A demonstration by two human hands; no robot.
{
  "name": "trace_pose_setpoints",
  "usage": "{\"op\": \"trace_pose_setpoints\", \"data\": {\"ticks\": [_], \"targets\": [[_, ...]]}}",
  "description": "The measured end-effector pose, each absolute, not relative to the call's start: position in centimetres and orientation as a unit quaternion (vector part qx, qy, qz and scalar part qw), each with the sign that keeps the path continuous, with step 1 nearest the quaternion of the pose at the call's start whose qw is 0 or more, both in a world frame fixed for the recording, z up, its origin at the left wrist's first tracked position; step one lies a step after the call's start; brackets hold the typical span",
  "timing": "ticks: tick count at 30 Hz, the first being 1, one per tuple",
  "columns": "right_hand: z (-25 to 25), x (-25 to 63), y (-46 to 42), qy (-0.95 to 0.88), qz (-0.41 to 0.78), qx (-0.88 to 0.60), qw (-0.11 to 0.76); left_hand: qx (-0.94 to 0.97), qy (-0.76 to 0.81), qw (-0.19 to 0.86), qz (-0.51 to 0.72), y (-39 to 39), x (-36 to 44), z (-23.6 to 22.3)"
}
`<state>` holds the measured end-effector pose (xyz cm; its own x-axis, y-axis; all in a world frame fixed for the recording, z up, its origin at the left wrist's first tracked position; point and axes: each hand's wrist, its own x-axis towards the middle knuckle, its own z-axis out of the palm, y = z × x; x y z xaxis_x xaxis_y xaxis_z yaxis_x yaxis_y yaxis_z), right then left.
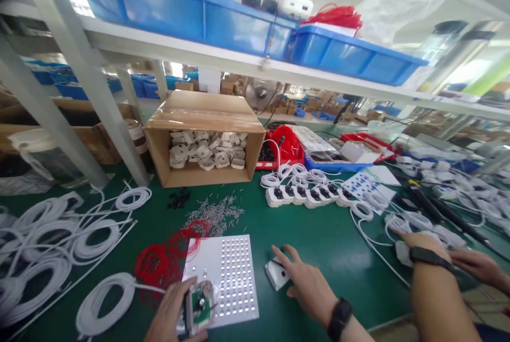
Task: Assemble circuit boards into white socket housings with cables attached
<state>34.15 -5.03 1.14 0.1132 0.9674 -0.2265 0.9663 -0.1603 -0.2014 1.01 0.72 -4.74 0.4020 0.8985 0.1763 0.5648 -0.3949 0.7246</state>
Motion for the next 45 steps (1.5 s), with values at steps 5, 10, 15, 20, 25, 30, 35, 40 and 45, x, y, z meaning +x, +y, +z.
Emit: {"op": "trace_pose_setpoints", "data": {"ticks": [5,10,15,20,25,30,35,40,45], "targets": [[1.9,33.8,-2.7,-0.674,0.165,-0.72,0.011,0.793,0.462,0.309,0.252,0.6,1.0,-4.0],[2.4,30.0,-2.9,-0.483,0.429,-0.65,0.4,0.779,0.48,0.319,0.245,0.1,1.3,-1.4],[1.4,23.6,-2.2,-0.167,0.744,-0.386,0.52,0.825,0.42,0.282,0.252,0.4,1.8,2.6],[-0.2,19.8,-1.2,-0.145,0.742,-0.402,0.517,0.86,0.412,0.229,0.193,0.7,2.4,4.0],[0.5,19.1,-1.2,-0.35,0.66,-0.465,0.476,0.869,0.428,0.194,0.157,0.5,2.6,3.7],[2.0,20.0,-1.2,-0.605,0.497,-0.485,0.39,0.866,0.428,0.192,0.175,0.8,2.6,3.1],[1.8,19.8,-1.5,-0.663,0.44,-0.498,0.344,0.85,0.425,0.221,0.219,0.8,2.5,1.9],[1.2,18.3,-1.9,-0.658,0.402,-0.544,0.331,0.841,0.419,0.252,0.231,0.7,2.3,1.5],[1.1,17.6,-1.7,-0.624,0.403,-0.556,0.373,0.806,0.405,0.337,0.269,1.4,1.2,1.1]]}}
